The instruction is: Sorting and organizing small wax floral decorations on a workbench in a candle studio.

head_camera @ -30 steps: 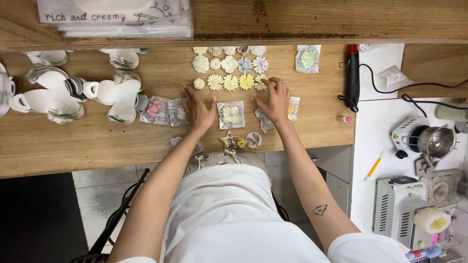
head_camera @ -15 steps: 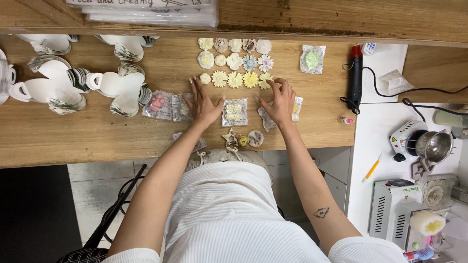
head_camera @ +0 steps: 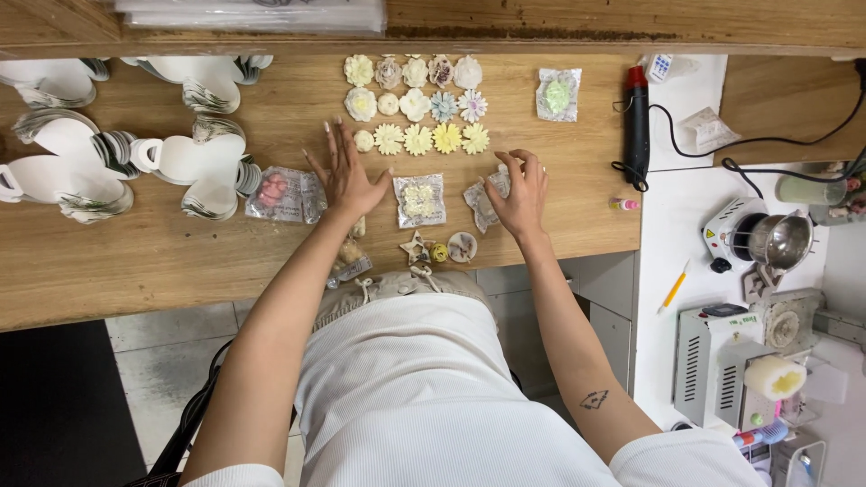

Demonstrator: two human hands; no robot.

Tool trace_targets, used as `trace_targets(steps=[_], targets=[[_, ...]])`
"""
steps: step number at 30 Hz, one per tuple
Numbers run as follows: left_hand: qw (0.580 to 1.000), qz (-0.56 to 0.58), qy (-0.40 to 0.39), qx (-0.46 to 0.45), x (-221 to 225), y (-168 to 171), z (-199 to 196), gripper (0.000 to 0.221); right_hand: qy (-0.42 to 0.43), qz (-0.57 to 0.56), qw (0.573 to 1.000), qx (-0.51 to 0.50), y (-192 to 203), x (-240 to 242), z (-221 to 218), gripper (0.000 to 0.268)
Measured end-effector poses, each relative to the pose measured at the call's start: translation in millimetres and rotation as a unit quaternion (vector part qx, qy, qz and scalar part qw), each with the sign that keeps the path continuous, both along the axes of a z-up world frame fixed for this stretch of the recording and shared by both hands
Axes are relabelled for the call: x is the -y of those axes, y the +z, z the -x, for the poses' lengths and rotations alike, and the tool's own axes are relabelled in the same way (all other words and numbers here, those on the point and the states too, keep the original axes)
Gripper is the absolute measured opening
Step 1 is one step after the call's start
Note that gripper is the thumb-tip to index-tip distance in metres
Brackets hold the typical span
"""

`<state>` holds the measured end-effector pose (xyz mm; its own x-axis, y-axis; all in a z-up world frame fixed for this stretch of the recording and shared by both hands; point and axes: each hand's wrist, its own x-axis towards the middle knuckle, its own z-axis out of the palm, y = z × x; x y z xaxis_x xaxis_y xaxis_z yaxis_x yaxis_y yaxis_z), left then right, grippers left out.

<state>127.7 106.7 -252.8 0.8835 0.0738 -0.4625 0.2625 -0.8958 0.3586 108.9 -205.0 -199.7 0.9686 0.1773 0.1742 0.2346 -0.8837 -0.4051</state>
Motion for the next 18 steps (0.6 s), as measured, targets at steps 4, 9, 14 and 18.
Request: trace_targets(steps=[4, 9, 14, 18], targets=[[0.984, 0.026, -0.015, 0.177, -4, -6, 26, 0.106, -0.041, -0.023, 0.998, 0.04, -1, 24, 19, 0.049], [0.964, 0.047, -0.117, 0.236, 2, -37, 76, 0.067, -0.095, -0.056, 0.993, 0.048, -6, 38, 43, 0.044], [0.986, 0.1, -0.073, 0.11, 11, -42, 64, 0.055, -0.062, -0.181, 0.981, -0.03, -4, 0, 34, 0.033], [0.995, 0.079, -0.065, 0.019, 19, -25, 33, 0.056, 0.046, -0.149, 0.981, -0.115, -16, -51, 12, 0.028]])
